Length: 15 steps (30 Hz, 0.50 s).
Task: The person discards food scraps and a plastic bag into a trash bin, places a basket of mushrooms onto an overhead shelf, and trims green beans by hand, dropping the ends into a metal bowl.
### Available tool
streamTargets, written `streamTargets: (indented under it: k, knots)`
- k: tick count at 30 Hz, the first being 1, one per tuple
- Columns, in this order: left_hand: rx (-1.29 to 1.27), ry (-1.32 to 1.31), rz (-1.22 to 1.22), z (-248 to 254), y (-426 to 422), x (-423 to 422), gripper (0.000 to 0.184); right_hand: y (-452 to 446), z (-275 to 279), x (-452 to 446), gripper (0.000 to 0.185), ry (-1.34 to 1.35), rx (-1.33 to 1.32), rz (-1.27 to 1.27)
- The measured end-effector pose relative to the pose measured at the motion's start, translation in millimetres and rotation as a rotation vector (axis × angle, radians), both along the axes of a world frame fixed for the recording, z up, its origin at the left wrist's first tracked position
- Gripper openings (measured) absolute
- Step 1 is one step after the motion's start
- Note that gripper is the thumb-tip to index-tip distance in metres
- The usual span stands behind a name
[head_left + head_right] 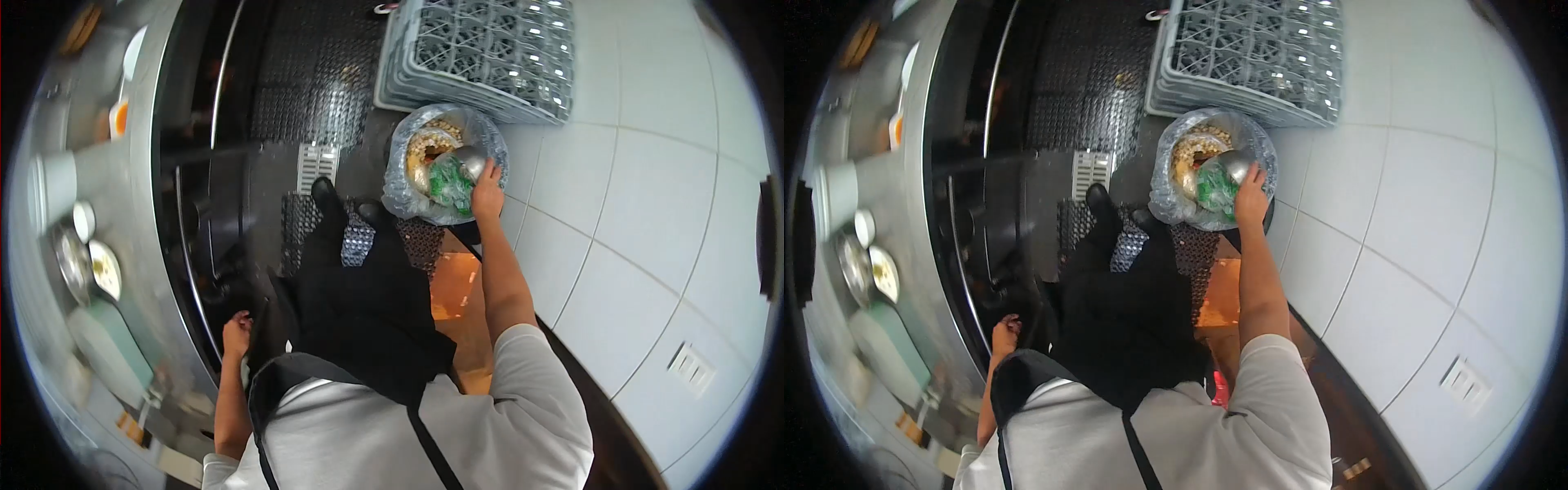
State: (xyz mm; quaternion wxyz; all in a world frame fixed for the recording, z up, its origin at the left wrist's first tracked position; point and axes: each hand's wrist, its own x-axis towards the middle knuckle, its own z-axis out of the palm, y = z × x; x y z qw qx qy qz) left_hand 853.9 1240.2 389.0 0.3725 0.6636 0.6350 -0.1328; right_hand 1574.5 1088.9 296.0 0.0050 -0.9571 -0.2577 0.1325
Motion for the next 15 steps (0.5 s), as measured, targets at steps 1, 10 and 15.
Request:
streamTargets:
  k: [1, 10, 15]
  knots:
    - [0.027, 0.005, -0.041, 6, 37, 11, 0.025, 4, 12, -7, 0.073, -0.020, 0.061, -0.111]
    - [0.214, -0.208, -0.443, 29, 203, 171, 0.028, -41, 60, -56, 0.049, 0.450, 1.381, -0.957]
    - [0.165, -0.367, -0.719, 33, 165, 303, 0.032, -71, 110, -115, 0.039, 0.673, 1.603, -1.127]
